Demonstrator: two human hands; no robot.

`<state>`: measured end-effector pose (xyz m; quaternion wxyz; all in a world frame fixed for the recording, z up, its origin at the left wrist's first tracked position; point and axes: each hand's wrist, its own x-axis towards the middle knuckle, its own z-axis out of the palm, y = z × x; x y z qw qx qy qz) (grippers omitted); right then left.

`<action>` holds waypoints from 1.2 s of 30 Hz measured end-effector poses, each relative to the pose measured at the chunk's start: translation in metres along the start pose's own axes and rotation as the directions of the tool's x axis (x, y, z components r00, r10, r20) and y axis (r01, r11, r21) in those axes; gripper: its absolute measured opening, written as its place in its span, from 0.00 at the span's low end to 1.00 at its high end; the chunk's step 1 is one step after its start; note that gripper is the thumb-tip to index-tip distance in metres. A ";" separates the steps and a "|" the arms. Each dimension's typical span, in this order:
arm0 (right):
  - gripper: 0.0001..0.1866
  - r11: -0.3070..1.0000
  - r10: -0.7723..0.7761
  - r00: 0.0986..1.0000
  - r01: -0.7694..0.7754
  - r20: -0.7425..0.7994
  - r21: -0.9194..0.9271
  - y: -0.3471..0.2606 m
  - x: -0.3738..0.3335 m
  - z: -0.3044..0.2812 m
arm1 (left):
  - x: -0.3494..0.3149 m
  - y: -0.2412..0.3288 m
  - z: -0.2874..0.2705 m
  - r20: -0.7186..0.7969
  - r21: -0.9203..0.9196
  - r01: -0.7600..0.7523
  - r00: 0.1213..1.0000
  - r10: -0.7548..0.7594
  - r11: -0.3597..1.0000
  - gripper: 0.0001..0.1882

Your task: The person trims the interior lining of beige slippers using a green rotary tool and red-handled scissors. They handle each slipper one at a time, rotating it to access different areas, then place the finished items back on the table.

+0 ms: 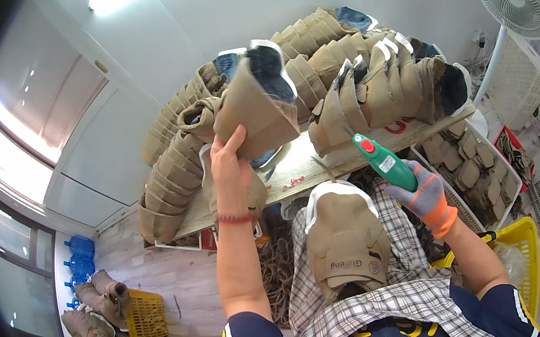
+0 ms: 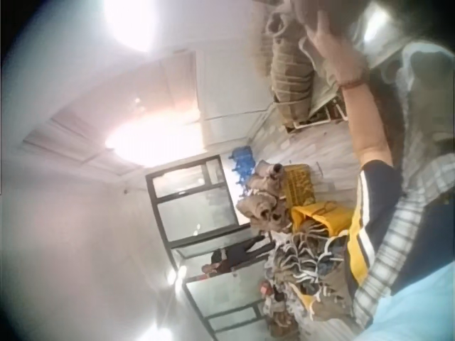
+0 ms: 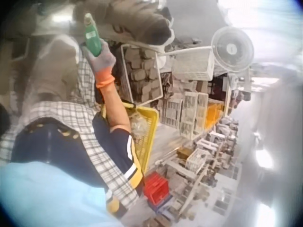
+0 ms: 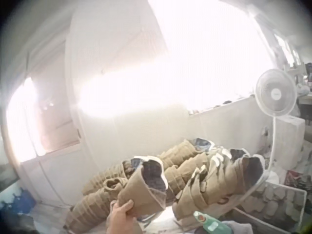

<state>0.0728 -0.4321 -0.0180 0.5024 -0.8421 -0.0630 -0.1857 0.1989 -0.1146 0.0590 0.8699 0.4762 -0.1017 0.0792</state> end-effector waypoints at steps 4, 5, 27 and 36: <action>0.28 0.983 -0.176 0.984 0.175 0.024 0.047 -0.032 0.018 0.014 | -0.059 0.011 -0.003 -0.152 -0.221 -0.049 0.988 0.015 0.974 0.17; 0.28 0.980 -0.199 0.979 0.197 0.050 0.037 -0.037 0.018 0.016 | -0.068 0.010 -0.003 -0.142 -0.215 -0.050 0.990 0.019 0.975 0.17; 0.27 0.961 0.021 0.988 -0.062 0.154 0.268 -0.065 0.002 0.013 | -0.118 -0.049 0.004 0.051 0.567 -0.237 0.966 0.254 0.789 0.09; 0.25 0.926 0.178 0.957 -0.242 0.228 0.291 -0.068 0.021 -0.001 | -0.121 -0.059 -0.024 0.626 0.727 -0.677 0.722 0.294 0.113 0.07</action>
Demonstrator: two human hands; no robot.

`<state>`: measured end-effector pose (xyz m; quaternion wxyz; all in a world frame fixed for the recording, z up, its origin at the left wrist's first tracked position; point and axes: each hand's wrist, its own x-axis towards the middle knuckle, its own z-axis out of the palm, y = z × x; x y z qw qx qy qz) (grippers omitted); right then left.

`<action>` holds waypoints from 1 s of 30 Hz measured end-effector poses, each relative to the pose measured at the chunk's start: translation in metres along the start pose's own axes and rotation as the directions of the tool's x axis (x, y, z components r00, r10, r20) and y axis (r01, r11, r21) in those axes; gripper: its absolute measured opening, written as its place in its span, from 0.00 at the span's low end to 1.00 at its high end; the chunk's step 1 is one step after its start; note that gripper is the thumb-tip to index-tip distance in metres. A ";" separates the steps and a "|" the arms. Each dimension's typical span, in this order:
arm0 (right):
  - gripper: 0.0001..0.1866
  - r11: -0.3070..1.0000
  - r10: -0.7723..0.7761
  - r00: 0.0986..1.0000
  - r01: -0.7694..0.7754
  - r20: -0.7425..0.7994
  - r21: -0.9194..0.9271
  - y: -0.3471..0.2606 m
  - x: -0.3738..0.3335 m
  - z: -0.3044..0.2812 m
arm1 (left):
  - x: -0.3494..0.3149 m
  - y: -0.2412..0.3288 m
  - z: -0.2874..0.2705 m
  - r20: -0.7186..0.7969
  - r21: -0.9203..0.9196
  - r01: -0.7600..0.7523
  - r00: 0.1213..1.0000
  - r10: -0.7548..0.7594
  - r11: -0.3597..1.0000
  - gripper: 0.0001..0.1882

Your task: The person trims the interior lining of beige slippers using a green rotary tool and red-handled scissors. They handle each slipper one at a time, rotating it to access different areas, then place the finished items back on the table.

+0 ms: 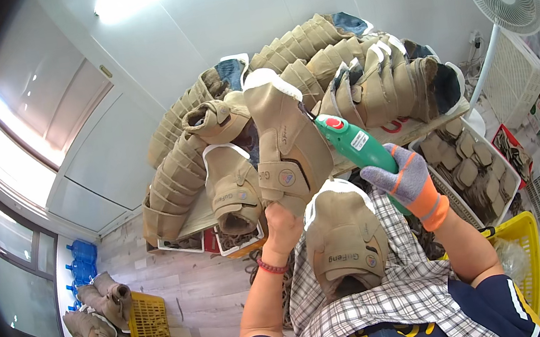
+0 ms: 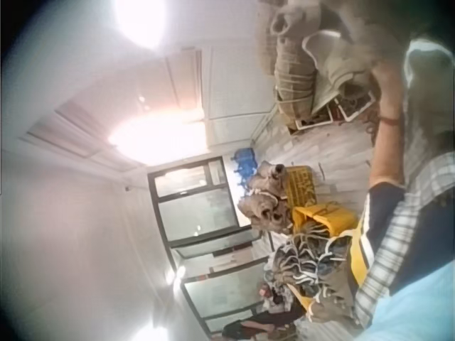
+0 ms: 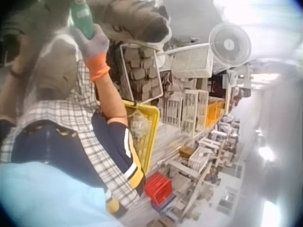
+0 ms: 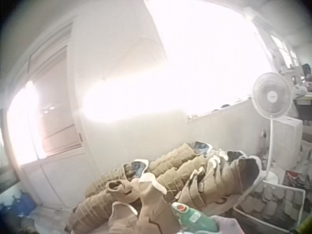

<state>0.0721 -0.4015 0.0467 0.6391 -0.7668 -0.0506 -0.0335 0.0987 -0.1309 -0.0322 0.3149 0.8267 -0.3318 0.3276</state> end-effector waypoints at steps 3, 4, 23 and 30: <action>0.27 1.000 0.006 1.000 -0.006 -0.017 -0.013 0.008 -0.001 -0.009 | 0.015 0.036 -0.015 -0.003 -0.291 0.599 0.779 -0.627 0.746 0.09; 0.28 0.992 -0.072 0.996 0.067 -0.051 -0.104 0.015 -0.004 -0.011 | 0.020 0.031 -0.017 -0.003 -0.667 0.494 0.747 -0.665 0.558 0.14; 0.35 0.358 -0.720 0.644 0.665 0.260 -0.655 0.063 0.003 -0.041 | 0.025 -0.049 -0.076 0.521 -0.803 -0.008 0.476 -0.709 -0.596 0.15; 0.35 0.388 -0.744 0.617 0.711 0.255 -0.587 0.055 0.005 -0.027 | 0.029 -0.036 -0.066 0.560 -0.785 0.012 0.440 -0.702 -0.619 0.16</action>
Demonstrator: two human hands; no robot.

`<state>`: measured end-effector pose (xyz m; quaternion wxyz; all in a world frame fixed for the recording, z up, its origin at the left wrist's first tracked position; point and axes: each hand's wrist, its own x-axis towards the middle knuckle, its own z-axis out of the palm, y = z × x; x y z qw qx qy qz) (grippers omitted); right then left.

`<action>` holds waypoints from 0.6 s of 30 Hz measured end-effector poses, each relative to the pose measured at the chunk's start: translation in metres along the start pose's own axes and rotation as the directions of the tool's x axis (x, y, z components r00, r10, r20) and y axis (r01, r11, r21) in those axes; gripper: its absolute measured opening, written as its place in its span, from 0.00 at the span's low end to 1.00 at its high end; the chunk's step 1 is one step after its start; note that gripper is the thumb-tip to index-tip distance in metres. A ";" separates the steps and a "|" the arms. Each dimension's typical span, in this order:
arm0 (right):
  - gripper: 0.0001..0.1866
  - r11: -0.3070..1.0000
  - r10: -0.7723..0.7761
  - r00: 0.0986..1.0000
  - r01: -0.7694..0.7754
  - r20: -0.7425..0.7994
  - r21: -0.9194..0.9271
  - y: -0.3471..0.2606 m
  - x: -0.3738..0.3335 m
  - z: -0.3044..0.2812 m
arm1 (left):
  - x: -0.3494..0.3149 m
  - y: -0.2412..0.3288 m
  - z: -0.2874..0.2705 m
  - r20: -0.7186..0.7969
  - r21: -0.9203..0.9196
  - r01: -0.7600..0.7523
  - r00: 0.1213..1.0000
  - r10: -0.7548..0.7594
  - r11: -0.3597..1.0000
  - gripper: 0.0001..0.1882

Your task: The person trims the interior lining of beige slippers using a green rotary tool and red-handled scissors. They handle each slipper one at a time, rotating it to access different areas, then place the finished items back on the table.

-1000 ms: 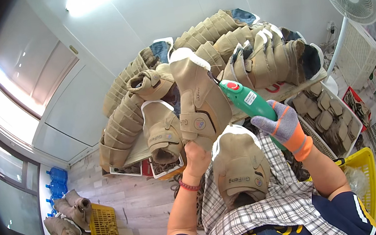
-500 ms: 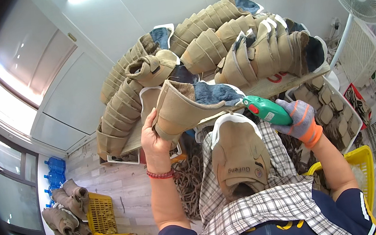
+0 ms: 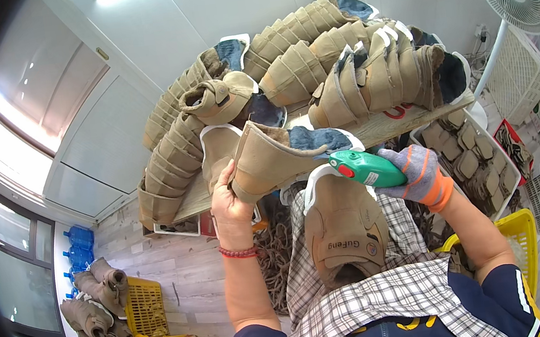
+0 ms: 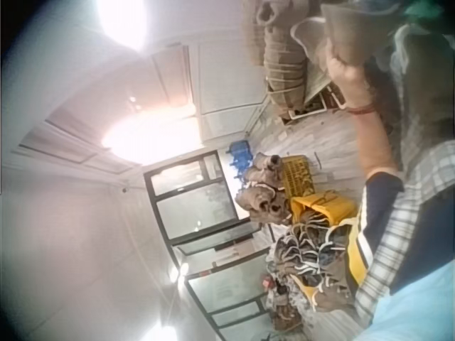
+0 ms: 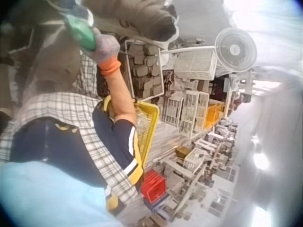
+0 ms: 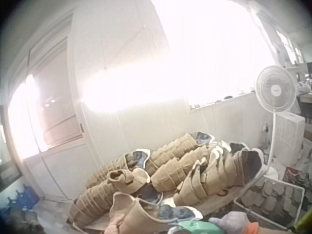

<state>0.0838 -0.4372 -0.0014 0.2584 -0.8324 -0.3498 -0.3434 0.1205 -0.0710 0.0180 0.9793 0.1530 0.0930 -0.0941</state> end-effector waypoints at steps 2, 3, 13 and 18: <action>0.34 1.000 0.017 1.000 -0.017 -0.003 0.018 -0.005 0.002 0.001 | -0.002 -0.006 0.003 -0.006 -0.004 -0.013 1.000 0.013 1.000 0.17; 0.34 0.999 0.026 1.000 -0.026 -0.006 0.028 -0.007 0.003 0.002 | -0.002 -0.009 0.004 -0.010 0.000 -0.025 1.000 0.025 1.000 0.17; 0.29 0.961 0.187 0.982 -0.188 0.026 0.203 -0.023 0.015 0.009 | -0.025 -0.041 0.028 0.261 0.180 -0.393 0.903 0.342 0.902 0.20; 0.28 0.883 0.287 0.949 -0.314 0.128 0.348 -0.037 0.032 0.002 | -0.033 -0.049 0.036 0.383 0.304 -0.570 0.807 0.450 0.763 0.20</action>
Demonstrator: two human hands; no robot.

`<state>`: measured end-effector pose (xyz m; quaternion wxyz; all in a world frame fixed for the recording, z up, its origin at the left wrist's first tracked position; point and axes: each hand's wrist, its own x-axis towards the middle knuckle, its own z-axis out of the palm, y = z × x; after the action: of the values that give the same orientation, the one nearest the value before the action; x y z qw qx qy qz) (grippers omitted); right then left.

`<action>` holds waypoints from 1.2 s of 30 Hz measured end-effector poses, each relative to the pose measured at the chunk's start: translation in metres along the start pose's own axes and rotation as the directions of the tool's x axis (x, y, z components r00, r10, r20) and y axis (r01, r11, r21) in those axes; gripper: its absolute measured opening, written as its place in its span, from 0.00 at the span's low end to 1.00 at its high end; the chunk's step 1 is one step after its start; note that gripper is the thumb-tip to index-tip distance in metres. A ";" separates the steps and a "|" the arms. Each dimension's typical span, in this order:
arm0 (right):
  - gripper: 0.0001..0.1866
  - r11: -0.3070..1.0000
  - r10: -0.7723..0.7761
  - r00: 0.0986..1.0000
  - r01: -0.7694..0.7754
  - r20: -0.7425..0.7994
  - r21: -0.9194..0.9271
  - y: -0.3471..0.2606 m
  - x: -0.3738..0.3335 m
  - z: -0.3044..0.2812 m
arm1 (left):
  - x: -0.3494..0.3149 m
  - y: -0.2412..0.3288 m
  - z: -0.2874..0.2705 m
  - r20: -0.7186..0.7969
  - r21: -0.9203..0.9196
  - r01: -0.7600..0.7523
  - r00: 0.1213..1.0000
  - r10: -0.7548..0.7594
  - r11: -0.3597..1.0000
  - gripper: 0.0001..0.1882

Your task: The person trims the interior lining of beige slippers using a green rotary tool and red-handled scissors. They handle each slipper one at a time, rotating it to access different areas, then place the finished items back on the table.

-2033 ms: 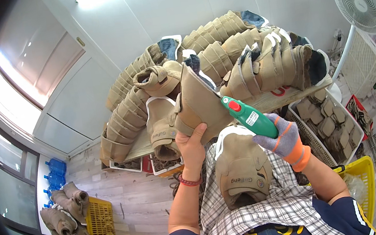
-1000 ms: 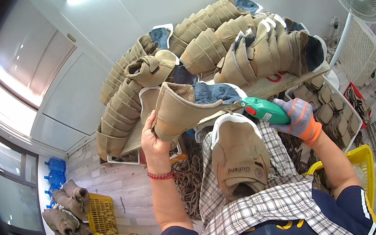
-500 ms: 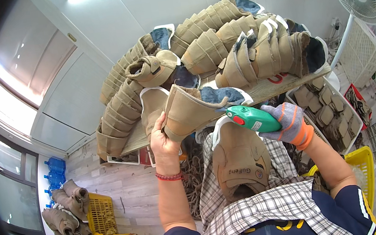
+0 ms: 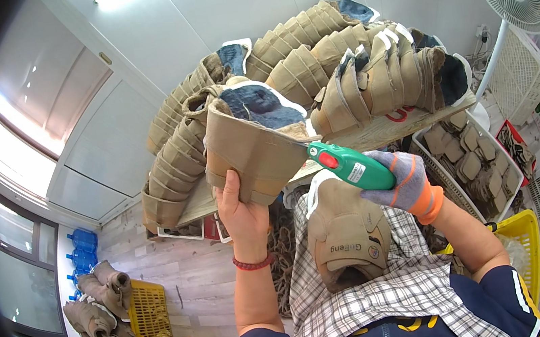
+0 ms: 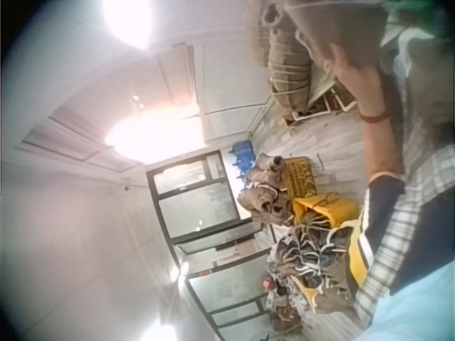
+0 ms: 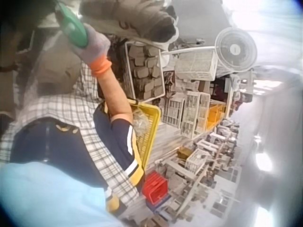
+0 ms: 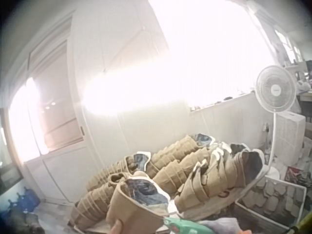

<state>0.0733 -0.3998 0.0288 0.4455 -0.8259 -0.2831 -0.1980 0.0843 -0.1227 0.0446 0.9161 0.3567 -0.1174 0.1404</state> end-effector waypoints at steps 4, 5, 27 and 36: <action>0.29 0.997 0.031 1.000 -0.031 -0.001 0.064 -0.001 0.004 0.002 | -0.004 -0.003 -0.005 0.075 0.139 -0.054 0.996 0.044 0.989 0.21; 0.29 0.997 0.039 0.999 -0.039 -0.003 0.070 -0.002 0.005 0.002 | -0.004 -0.004 -0.007 0.098 0.174 -0.061 0.994 0.044 0.983 0.21; 0.24 0.828 0.558 0.812 -0.528 -0.173 0.191 0.041 -0.047 -0.029 | 0.221 -0.006 0.021 0.743 0.665 -0.572 0.574 0.345 -0.481 0.21; 0.25 0.757 0.654 0.728 -0.625 -0.206 0.191 0.060 -0.062 -0.035 | 0.112 -0.214 -0.061 -0.048 0.669 0.447 0.824 -0.565 0.594 0.20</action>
<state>0.0621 -0.4746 -0.0262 0.5636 -0.8138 0.0695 -0.1232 0.2686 -0.2125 -0.0973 0.7196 0.6824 -0.0313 -0.1250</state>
